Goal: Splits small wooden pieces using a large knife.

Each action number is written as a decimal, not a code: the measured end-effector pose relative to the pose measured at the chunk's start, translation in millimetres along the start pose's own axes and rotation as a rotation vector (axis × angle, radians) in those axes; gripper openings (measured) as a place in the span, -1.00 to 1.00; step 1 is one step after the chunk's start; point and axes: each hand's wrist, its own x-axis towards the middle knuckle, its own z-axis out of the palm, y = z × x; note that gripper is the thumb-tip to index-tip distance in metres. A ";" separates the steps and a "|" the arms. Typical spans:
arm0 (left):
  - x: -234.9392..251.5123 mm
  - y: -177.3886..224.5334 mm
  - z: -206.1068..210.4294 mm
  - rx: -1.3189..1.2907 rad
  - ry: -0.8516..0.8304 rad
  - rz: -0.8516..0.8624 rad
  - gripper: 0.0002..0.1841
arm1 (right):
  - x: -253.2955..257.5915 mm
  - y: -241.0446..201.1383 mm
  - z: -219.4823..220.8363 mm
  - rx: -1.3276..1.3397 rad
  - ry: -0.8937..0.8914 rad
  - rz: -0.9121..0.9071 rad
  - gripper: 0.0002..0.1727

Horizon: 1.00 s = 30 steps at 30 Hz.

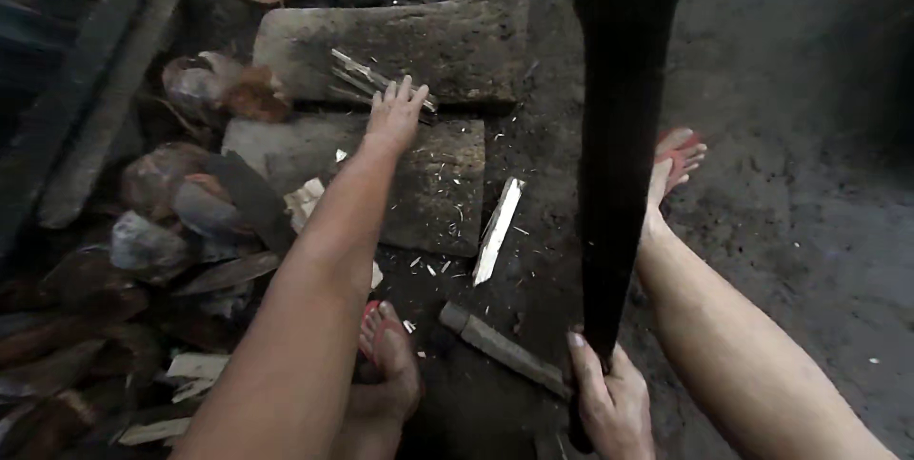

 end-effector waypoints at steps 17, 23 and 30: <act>-52.4 -17.9 -19.5 0.054 0.217 -0.045 -0.57 | -2.3 -3.9 -5.8 0.228 0.040 0.073 -0.69; -154.7 41.1 45.3 -0.144 0.341 0.114 -0.42 | -11.8 -1.3 2.8 0.209 0.041 0.032 -0.61; -205.4 43.6 81.3 -0.322 0.245 -0.149 -0.28 | -25.7 1.7 3.9 0.160 0.024 0.021 -0.60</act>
